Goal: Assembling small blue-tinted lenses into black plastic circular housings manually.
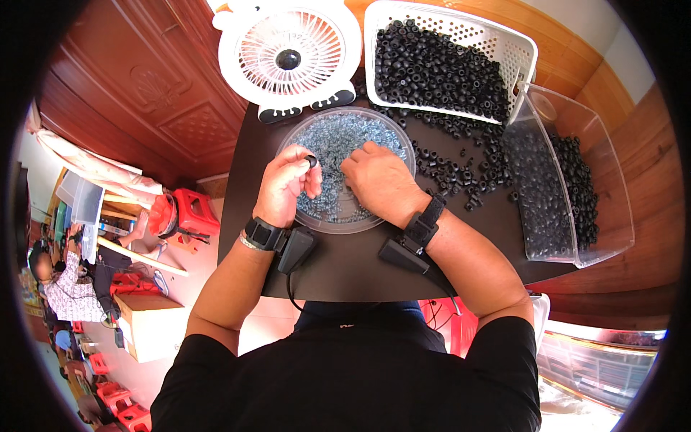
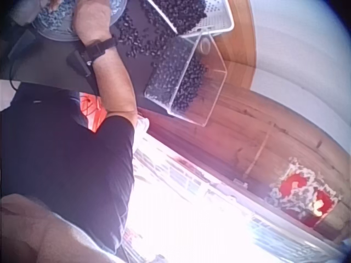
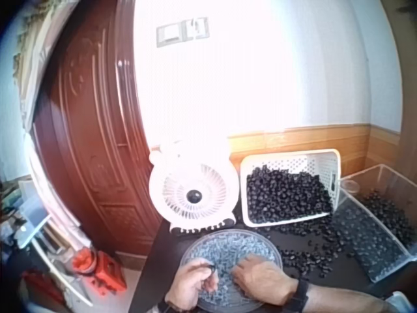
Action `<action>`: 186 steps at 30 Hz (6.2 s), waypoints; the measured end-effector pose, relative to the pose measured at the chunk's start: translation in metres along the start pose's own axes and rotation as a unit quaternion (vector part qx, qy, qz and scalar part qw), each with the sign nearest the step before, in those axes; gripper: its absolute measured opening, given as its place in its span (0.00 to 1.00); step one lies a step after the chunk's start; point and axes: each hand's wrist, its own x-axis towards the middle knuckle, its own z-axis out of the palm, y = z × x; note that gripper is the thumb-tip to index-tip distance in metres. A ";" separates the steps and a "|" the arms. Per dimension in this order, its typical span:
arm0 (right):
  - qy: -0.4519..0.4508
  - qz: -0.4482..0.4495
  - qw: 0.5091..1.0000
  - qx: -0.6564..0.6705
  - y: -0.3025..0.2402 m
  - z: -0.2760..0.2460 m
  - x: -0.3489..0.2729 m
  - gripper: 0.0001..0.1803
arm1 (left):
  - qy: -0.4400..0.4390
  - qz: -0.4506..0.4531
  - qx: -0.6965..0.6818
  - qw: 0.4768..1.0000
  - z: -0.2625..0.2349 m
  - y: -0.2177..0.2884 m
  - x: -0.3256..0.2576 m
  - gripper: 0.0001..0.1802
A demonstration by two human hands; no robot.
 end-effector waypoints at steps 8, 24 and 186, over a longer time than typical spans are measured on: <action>0.097 0.095 0.967 0.213 0.014 0.002 0.000 0.07 | -0.012 -0.018 0.013 1.000 0.002 0.002 -0.002 0.10; 0.001 0.220 0.749 0.625 0.016 -0.007 0.003 0.06 | -0.076 0.010 0.149 0.986 0.011 0.000 -0.007 0.13; -0.019 0.079 0.812 0.578 -0.001 -0.040 0.001 0.05 | -0.082 0.048 0.136 0.986 0.026 -0.004 -0.019 0.11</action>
